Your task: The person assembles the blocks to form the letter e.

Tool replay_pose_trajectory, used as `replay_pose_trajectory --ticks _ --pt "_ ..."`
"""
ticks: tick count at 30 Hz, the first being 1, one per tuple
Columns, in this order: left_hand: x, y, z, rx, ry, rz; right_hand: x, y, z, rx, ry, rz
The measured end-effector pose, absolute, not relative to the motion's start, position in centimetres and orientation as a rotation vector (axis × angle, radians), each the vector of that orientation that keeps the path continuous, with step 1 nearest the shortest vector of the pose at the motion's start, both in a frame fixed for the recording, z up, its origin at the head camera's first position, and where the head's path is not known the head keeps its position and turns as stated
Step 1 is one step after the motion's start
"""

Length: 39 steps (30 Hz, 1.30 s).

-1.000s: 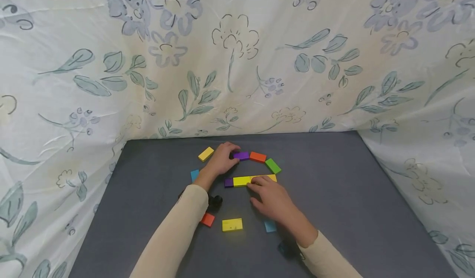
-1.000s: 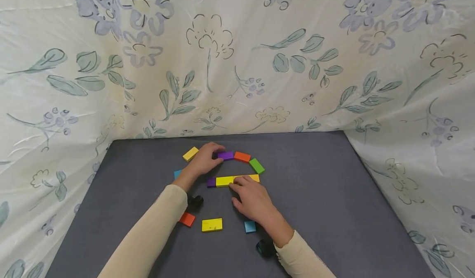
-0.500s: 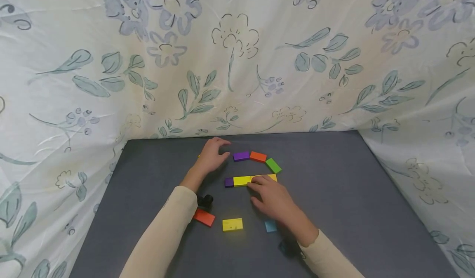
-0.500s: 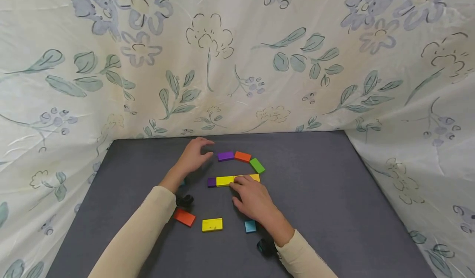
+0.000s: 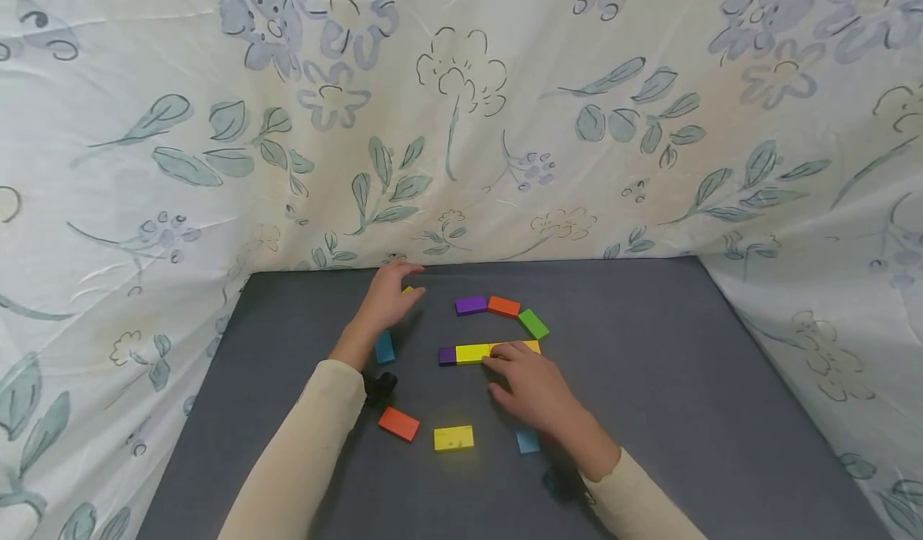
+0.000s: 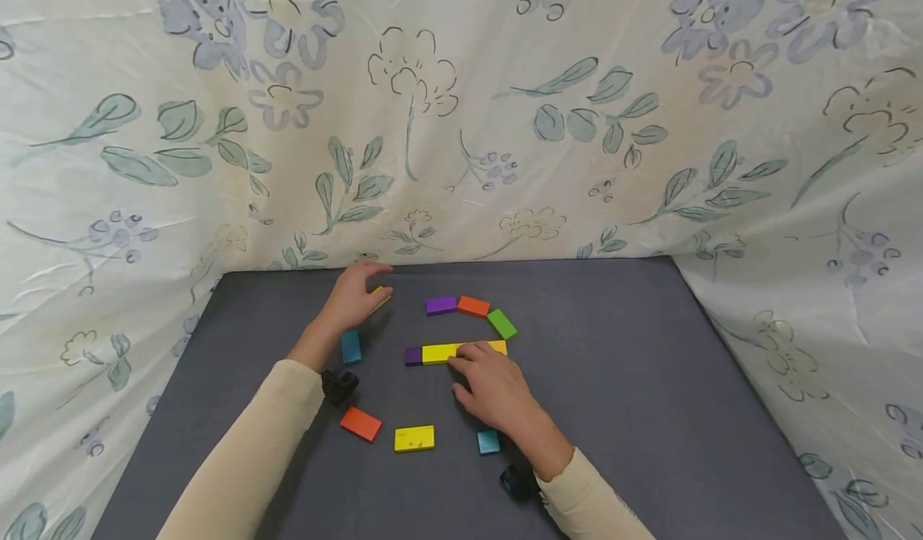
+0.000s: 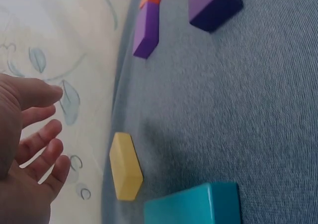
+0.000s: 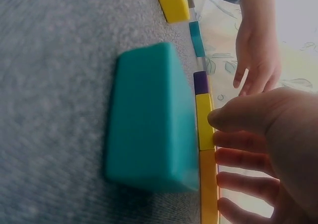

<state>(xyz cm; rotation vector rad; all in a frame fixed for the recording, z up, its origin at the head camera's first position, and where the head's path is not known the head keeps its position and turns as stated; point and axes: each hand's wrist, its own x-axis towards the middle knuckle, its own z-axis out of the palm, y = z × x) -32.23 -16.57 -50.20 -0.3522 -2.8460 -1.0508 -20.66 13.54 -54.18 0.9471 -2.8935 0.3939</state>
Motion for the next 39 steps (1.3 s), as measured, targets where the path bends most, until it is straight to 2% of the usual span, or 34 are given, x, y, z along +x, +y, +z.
replay_pose_trajectory --ticks 9,20,39 --pt "-31.9 -17.7 -51.1 -0.345 -2.865 -1.062 -20.6 13.7 -54.2 0.938 -2.893 0.422" --pt "-31.9 -19.3 -53.3 -0.203 -2.961 -1.007 -20.4 13.7 -54.0 0.948 -2.890 0.456" --pt "-31.9 -18.6 -53.9 -0.164 -3.012 -0.966 -20.4 14.0 -54.1 0.966 -2.863 0.450"
